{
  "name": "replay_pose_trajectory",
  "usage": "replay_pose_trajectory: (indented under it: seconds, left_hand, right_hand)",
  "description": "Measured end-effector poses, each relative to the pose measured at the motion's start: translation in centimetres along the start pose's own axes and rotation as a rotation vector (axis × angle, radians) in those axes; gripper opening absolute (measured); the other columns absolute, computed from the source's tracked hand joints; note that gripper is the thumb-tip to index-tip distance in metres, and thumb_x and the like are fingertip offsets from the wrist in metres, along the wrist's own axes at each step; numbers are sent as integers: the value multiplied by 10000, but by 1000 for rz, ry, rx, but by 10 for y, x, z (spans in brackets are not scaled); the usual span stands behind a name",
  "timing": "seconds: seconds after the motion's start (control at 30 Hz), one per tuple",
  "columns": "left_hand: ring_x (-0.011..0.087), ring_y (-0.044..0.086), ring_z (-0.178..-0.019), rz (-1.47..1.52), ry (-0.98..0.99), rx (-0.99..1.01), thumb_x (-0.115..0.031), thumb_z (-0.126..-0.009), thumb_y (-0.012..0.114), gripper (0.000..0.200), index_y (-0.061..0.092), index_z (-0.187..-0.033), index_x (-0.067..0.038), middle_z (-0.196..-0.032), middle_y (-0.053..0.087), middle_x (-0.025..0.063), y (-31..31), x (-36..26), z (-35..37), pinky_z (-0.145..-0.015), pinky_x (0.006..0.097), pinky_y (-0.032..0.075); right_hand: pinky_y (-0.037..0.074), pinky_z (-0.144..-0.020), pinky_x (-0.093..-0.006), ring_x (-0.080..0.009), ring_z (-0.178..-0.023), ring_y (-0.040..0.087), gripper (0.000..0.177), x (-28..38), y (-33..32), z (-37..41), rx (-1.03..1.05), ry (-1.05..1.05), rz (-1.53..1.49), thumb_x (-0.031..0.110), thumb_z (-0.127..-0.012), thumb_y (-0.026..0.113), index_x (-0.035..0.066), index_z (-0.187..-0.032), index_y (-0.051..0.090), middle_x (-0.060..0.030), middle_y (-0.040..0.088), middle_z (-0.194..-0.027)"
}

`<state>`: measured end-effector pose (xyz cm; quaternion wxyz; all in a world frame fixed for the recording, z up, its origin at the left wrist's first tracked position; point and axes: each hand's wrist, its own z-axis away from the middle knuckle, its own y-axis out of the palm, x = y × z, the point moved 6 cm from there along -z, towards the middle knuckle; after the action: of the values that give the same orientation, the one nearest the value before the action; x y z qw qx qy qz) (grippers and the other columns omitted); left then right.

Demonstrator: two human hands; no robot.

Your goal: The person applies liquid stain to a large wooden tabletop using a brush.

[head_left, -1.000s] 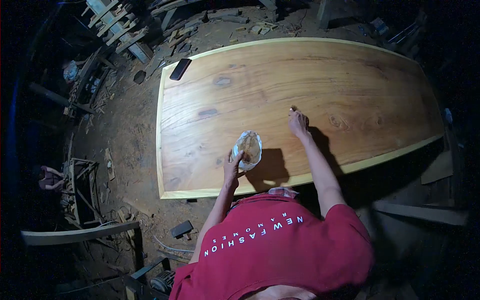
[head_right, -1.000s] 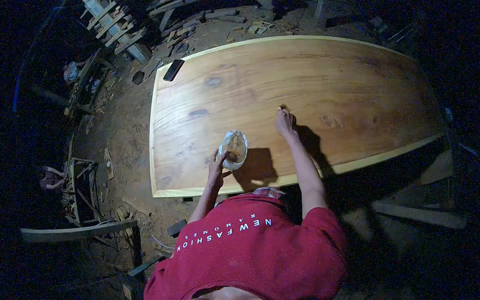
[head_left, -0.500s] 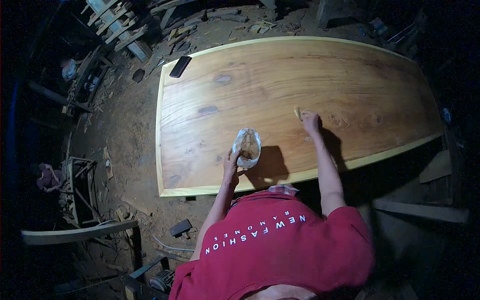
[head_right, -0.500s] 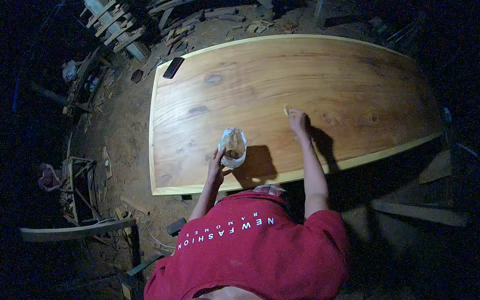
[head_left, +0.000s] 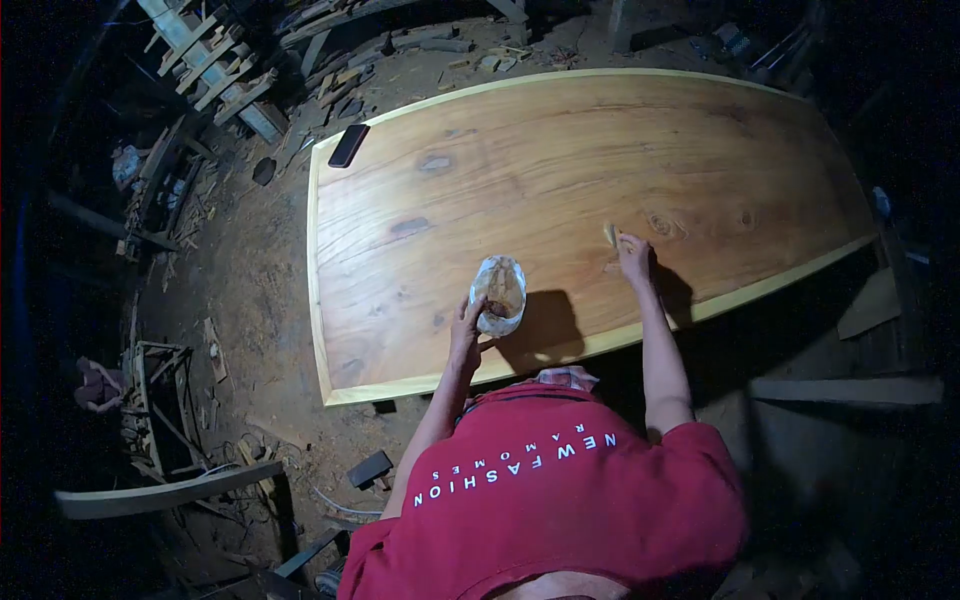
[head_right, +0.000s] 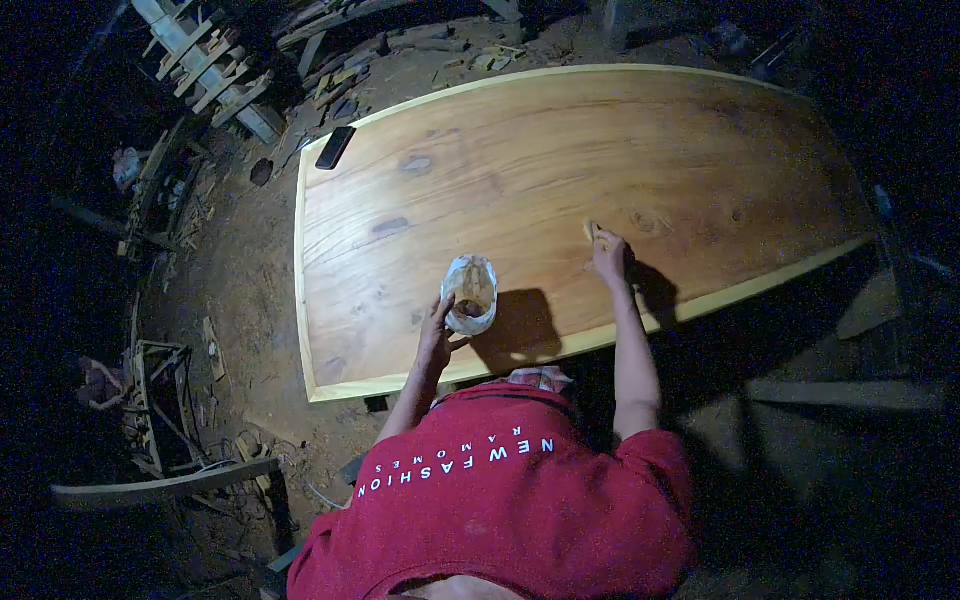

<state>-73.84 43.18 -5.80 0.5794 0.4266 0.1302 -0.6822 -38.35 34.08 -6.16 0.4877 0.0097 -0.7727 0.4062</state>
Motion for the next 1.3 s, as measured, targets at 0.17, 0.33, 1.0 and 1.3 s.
replay_pose_trajectory:
  seconds: [0.17, 0.33, 1.0, 1.3]
  left_hand:
    - [288, 437, -1083, -22, -22, -6, -440, -727, 630, 676, 306, -1269, -198, -1203, 438, 82, -3, 2, 0, -760, 522, 403]
    - [278, 453, -1066, -33, -19, 30, -434, -729, 624, 650, 318, -1253, -201, -1184, 457, 60, -6, 4, 4, -763, 527, 400]
    - [283, 469, -1056, -114, -50, 43, -454, -738, 604, 604, 359, -1233, -209, -1182, 465, 58, -43, 4, 27, -754, 519, 420]
    - [267, 493, -1009, -121, -49, 48, -433, -749, 598, 577, 369, -1228, -208, -1136, 487, 60, -57, 4, 45, -742, 508, 427]
  right_hand:
    - [461, -618, -406, -335, -741, 585, 229, 28, 53, 42, 88, -188, 380, 134, -711, 513, 68, -891, 636, -203, 594, -794]
    - [462, -501, -376, -299, -608, 597, 217, 47, 40, 60, 61, -459, 131, 145, -724, 550, 59, -906, 633, -164, 606, -721]
    - [423, -425, -268, -147, -517, 580, 219, 13, 16, 101, 188, 243, -274, 126, -749, 607, 71, -961, 610, -61, 613, -718]
    - [422, -412, -246, -144, -499, 554, 175, -71, -31, 101, -260, 176, -213, 111, -778, 550, 53, -934, 605, -49, 590, -708]
